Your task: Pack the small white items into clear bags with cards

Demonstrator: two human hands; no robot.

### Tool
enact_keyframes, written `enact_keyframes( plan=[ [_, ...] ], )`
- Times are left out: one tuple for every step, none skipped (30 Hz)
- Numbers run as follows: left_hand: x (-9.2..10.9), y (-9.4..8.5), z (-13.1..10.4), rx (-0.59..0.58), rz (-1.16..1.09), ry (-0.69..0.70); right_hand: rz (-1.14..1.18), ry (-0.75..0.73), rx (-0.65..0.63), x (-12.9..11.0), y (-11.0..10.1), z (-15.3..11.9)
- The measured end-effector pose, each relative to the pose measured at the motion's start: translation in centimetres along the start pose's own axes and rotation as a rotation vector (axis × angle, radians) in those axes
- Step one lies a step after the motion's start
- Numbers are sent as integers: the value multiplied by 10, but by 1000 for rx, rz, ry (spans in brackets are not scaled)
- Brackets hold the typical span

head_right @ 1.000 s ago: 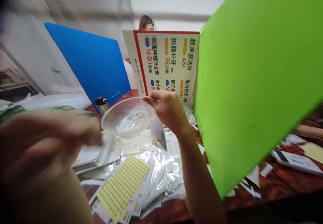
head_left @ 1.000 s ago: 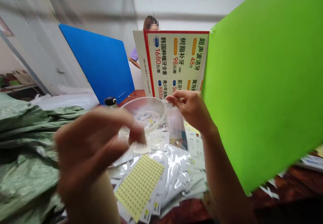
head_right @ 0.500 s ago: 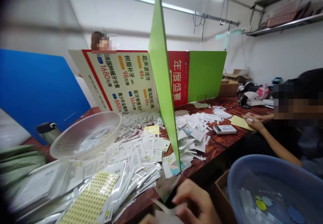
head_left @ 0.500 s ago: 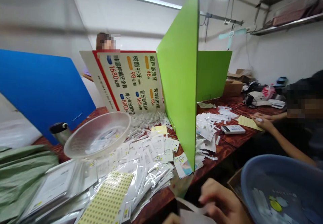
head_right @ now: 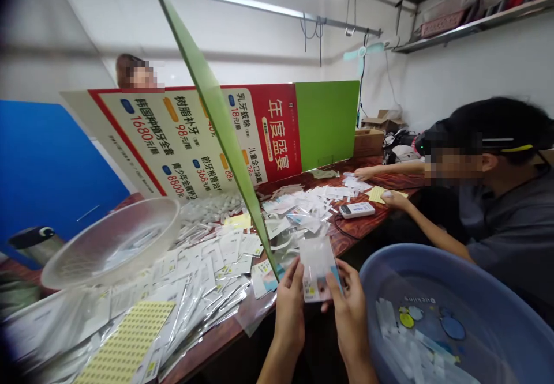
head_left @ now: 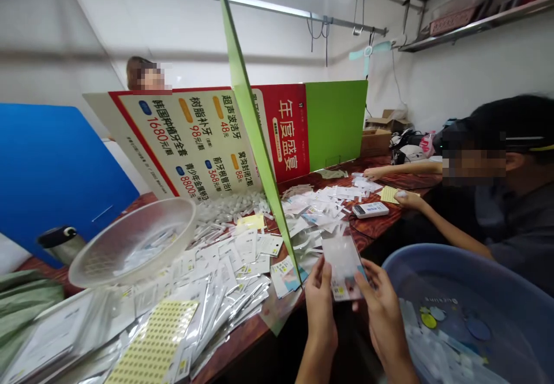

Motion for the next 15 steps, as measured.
enact_keyframes(
  plan=[
    [6,6,5,1,-48,-1,14,-40,-4,0,10,15],
    [12,12,10,2,-90,7,21,-77,-11,-1,21,30],
    [17,17,13,15,-132,26,19,-114,-21,-1,33,44],
    [22,20,15,42,-176,53,8,-150,-33,-1,44,58],
    [24,22,15,76,-219,79,-30,-177,-57,-2,55,69],
    [24,21,12,103,-253,95,-106,-204,-79,-3,63,79],
    [21,19,6,116,-264,93,-200,-234,-93,-4,67,85],
    [16,13,-2,107,-246,79,-293,-272,-95,-4,68,87],
    [10,6,-12,76,-193,53,-375,-315,-78,-4,64,86],
    [5,-4,-25,40,-109,33,-440,-352,-53,-1,56,82],
    [2,-16,-38,-1,-9,35,-483,-375,-22,4,46,75],
    [3,-29,-50,-33,92,68,-506,-375,5,11,33,65],
    [9,-42,-63,-55,196,124,-522,-337,6,21,21,56],
    [18,-53,-74,-71,297,173,-513,-280,-4,33,9,47],
    [33,-63,-85,-80,391,236,-489,-209,-32,46,-1,40]
  ],
)
Point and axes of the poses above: each hand's wrist, its own z-axis towards the middle knuckle, its own y-axis out of the palm, x = y × z, the point moved 3 cm from there along z, towards the middle knuckle, and after that the axes turned 8 degrees about z, right-handed, at the moved point
